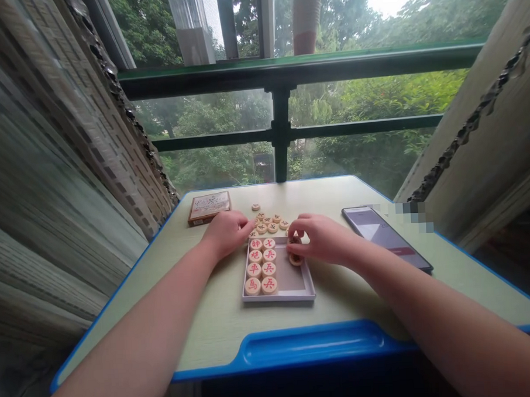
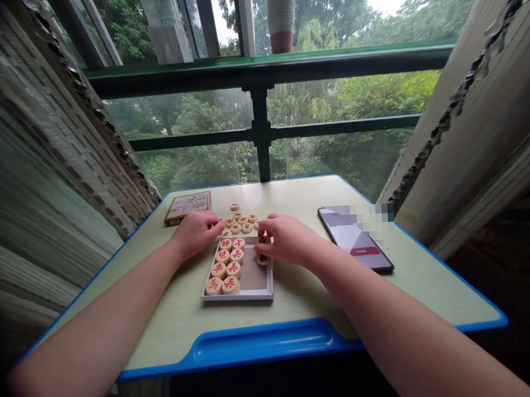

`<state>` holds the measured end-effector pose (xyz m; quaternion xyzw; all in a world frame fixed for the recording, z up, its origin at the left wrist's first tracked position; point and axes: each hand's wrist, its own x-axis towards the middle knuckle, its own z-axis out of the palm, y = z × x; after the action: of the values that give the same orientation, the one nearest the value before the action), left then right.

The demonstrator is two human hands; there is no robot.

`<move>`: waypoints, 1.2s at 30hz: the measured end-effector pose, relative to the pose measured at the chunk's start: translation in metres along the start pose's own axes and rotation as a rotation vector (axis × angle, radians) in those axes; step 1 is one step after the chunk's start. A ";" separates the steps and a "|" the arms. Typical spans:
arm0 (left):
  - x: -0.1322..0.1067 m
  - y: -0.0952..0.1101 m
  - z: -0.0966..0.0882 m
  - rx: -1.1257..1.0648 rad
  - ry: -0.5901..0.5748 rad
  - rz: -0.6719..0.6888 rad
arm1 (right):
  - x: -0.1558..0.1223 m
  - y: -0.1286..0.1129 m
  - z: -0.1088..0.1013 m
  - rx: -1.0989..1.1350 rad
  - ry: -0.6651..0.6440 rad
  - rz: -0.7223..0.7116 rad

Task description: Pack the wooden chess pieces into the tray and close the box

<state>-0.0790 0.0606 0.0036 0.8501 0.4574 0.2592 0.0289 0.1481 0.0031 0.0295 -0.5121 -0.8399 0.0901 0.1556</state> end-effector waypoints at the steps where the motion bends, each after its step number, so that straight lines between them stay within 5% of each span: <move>1: 0.000 0.000 0.000 0.000 0.001 0.001 | 0.000 0.000 -0.001 0.005 -0.004 0.002; 13: -0.001 0.003 -0.002 0.003 -0.005 0.006 | -0.002 0.001 -0.009 0.048 -0.088 -0.067; 36: -0.001 0.004 -0.004 -0.003 -0.011 0.009 | 0.001 0.000 -0.014 -0.002 -0.020 0.073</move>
<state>-0.0788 0.0566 0.0077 0.8535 0.4531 0.2555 0.0317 0.1527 0.0042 0.0430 -0.5418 -0.8221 0.1001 0.1432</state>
